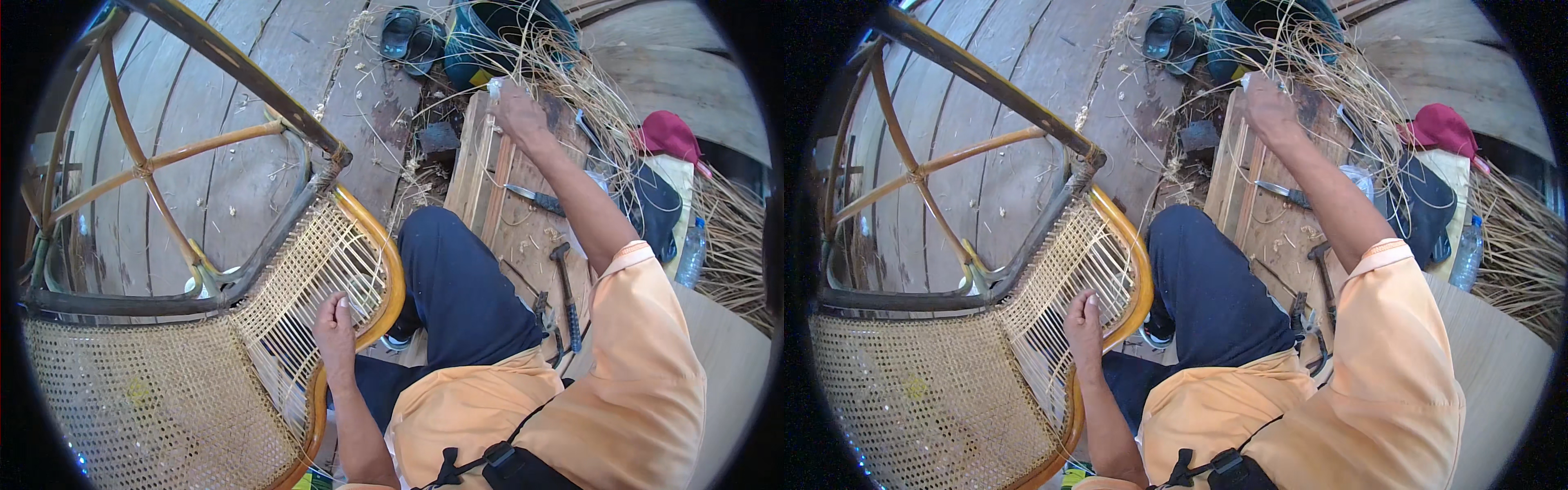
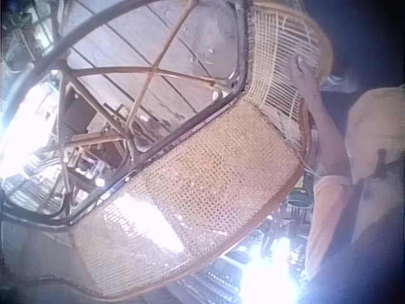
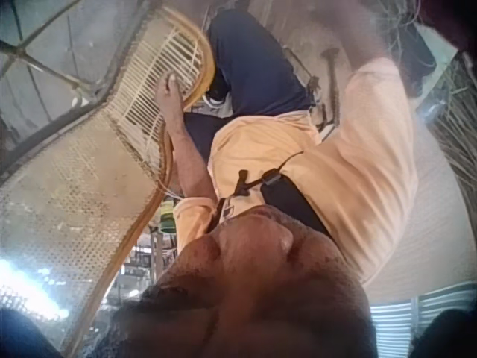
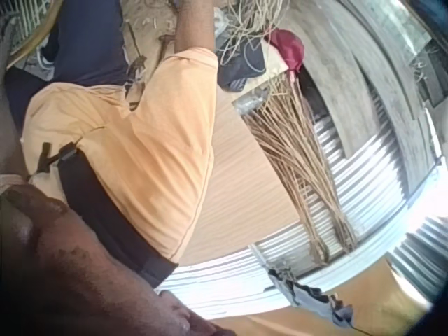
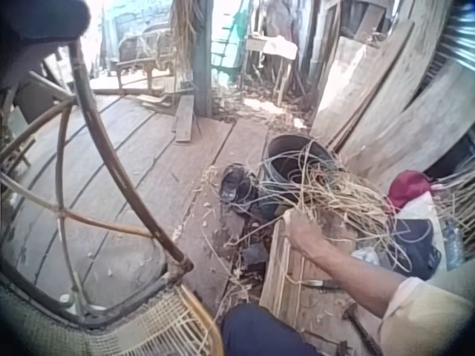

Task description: Repairing or weaving the seat and back of a rattan chair frame using rattan strips and tools.

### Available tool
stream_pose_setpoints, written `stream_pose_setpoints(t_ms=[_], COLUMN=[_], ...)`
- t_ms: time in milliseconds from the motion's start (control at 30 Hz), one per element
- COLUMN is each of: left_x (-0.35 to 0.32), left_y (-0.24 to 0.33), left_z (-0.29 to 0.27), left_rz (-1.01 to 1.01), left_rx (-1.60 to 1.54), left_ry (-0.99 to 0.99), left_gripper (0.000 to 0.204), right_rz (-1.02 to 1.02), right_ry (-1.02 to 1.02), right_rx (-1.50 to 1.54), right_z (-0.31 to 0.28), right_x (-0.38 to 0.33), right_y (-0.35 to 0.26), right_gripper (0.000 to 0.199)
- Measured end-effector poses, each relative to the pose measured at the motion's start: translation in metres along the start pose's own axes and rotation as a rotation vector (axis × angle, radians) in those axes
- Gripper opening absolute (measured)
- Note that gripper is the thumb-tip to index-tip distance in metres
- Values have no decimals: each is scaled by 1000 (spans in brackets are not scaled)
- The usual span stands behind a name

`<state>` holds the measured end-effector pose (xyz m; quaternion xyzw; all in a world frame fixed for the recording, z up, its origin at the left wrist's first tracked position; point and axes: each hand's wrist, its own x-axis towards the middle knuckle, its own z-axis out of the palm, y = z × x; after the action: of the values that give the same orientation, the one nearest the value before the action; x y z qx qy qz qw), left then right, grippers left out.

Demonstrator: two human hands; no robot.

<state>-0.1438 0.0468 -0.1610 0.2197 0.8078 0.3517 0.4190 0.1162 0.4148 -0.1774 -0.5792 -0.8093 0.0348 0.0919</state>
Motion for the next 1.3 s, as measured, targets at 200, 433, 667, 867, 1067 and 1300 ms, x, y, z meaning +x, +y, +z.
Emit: stream_pose_setpoints(t_ms=[200, 433, 667, 867, 1067, 1300], left_x=[24, 30, 69, 88, 119, 99], left_y=[-13, -16, -4, 91, 86, 36], left_z=[4, 4, -7, 21, 50, 58], left_rz=[-1, 62, -18, 339, 209, 307], left_rx=[-17, -18, -238, -251, 101, 485], left_ry=[17, 8, 91, 43, -328, 117], left_gripper=[21, 20, 23, 28, 25, 21], right_rz=[26, 160, 559, 608, 469, 501], right_ry=[-31, -38, -396, -593, -626, -867], right_rx=[111, -24, 927, 1426, 1315, 1098], right_z=[-16, -20, -64, -70, -13, 18], right_x=[6, 16, 1, -59, -85, -115], right_y=[21, 26, 33, -93, -167, -196], right_gripper=[23, 26, 20, 15, 17, 17])
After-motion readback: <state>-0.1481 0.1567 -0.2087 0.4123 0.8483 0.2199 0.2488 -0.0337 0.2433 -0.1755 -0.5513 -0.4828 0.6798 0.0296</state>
